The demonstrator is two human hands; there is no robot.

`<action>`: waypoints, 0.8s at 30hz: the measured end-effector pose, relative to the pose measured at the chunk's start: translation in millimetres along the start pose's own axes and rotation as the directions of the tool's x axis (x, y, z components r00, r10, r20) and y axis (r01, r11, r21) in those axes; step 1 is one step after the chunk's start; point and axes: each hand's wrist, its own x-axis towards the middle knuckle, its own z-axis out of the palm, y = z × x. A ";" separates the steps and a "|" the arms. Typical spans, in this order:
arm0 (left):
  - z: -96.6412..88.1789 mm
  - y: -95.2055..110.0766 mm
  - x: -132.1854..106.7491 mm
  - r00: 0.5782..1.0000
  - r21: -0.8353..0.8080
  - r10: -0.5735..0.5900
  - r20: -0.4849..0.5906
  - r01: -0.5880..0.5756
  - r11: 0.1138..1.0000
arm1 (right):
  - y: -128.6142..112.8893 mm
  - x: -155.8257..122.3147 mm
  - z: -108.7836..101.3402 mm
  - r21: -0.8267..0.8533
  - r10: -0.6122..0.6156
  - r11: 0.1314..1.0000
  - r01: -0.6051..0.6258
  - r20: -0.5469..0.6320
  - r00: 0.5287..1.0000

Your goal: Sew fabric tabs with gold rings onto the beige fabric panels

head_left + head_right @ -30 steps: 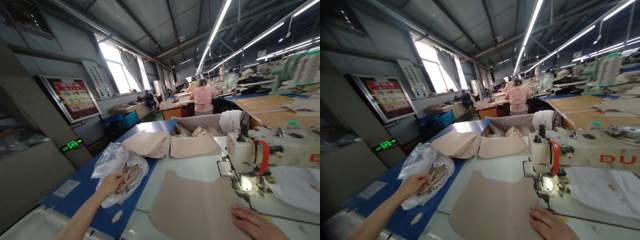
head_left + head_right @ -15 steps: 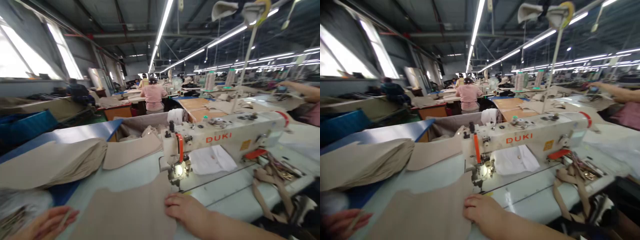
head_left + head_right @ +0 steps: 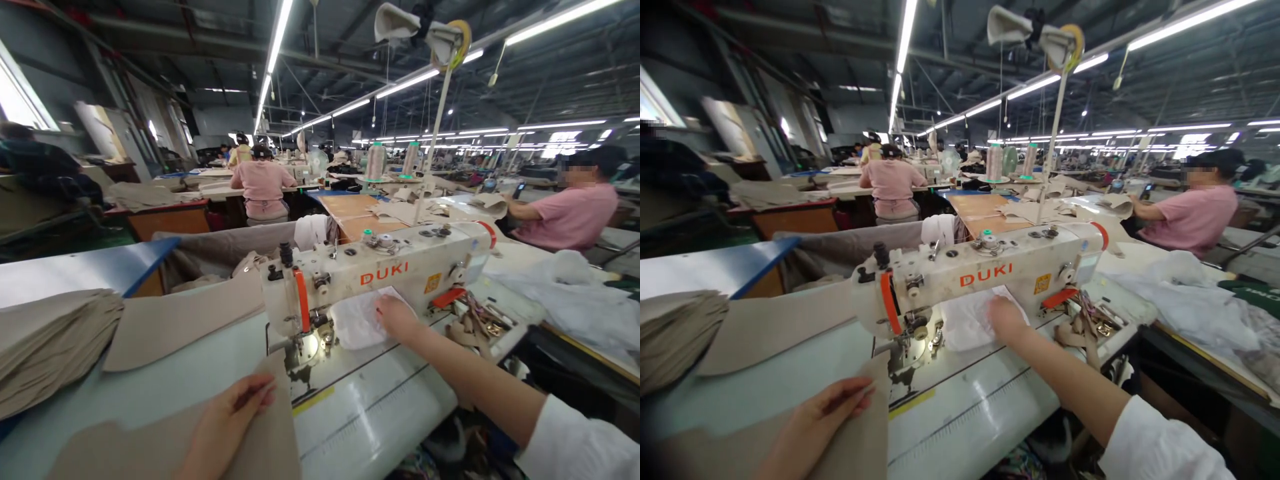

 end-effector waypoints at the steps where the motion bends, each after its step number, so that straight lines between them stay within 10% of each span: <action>1: 0.7 -3.5 0.4 1.000 0.004 -0.001 -0.005 0.001 1.000 | 4.9 2.2 2.0 0.010 0.012 1.000 -0.012 0.005 1.000; 17: 2.3 -13.1 -1.0 0.999 -0.136 0.032 -0.034 -0.036 0.990 | 24.1 -18.2 18.8 0.423 0.084 0.905 -0.052 -0.056 0.995; 24: -0.3 -3.0 -4.7 0.999 -0.096 0.043 0.019 -0.041 0.995 | -7.1 -54.0 16.9 0.859 0.167 0.511 -0.029 -0.066 0.984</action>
